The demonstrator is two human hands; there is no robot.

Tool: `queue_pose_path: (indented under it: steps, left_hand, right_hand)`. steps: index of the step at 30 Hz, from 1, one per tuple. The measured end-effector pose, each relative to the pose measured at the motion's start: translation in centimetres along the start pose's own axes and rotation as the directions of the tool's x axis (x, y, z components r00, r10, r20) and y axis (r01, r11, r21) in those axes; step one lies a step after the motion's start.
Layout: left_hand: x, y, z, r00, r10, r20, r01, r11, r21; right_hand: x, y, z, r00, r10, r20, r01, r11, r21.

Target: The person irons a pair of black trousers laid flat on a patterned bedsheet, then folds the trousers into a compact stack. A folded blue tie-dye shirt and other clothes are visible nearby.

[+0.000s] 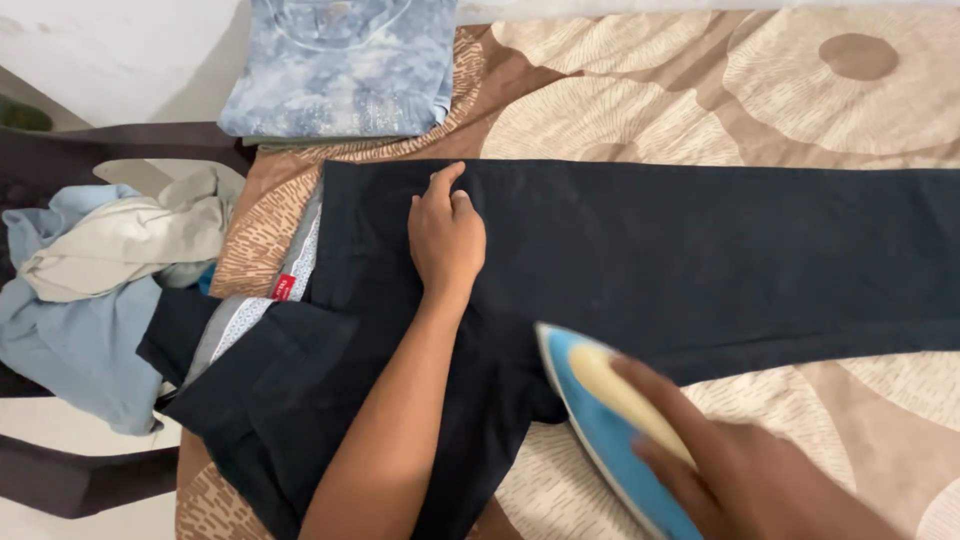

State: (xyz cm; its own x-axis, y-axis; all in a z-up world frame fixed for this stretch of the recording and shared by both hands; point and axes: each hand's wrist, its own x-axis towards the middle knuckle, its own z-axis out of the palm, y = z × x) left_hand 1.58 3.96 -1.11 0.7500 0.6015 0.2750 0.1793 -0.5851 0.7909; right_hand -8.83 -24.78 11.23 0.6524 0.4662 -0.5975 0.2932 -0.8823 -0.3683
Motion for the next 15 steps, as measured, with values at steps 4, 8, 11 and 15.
queue_pose_path:
  steps: [4,8,11,15]
  left_hand:
    - [-0.7,0.3,0.4,0.98,0.2,-0.003,-0.2,0.979,0.033]
    - [-1.4,1.2,-0.3,0.912,0.403,0.079,-0.371,0.891,-0.263]
    - [-1.8,2.4,-0.9,0.903,0.383,0.196,-0.344,0.916,-0.207]
    - [-1.8,1.1,-0.2,0.834,0.446,0.325,-0.45,0.891,-0.068]
  right_hand:
    - [0.5,1.5,1.1,0.992,0.015,-0.129,-0.007,0.998,0.059]
    - [6.5,-3.3,-5.6,0.854,-0.104,-0.51,0.162,0.984,0.07]
    - [16.5,-2.9,-9.9,0.76,-0.109,-0.64,0.205,0.976,0.078]
    - [14.9,-3.9,-12.2,0.799,-0.018,-0.601,0.14,0.978,0.156]
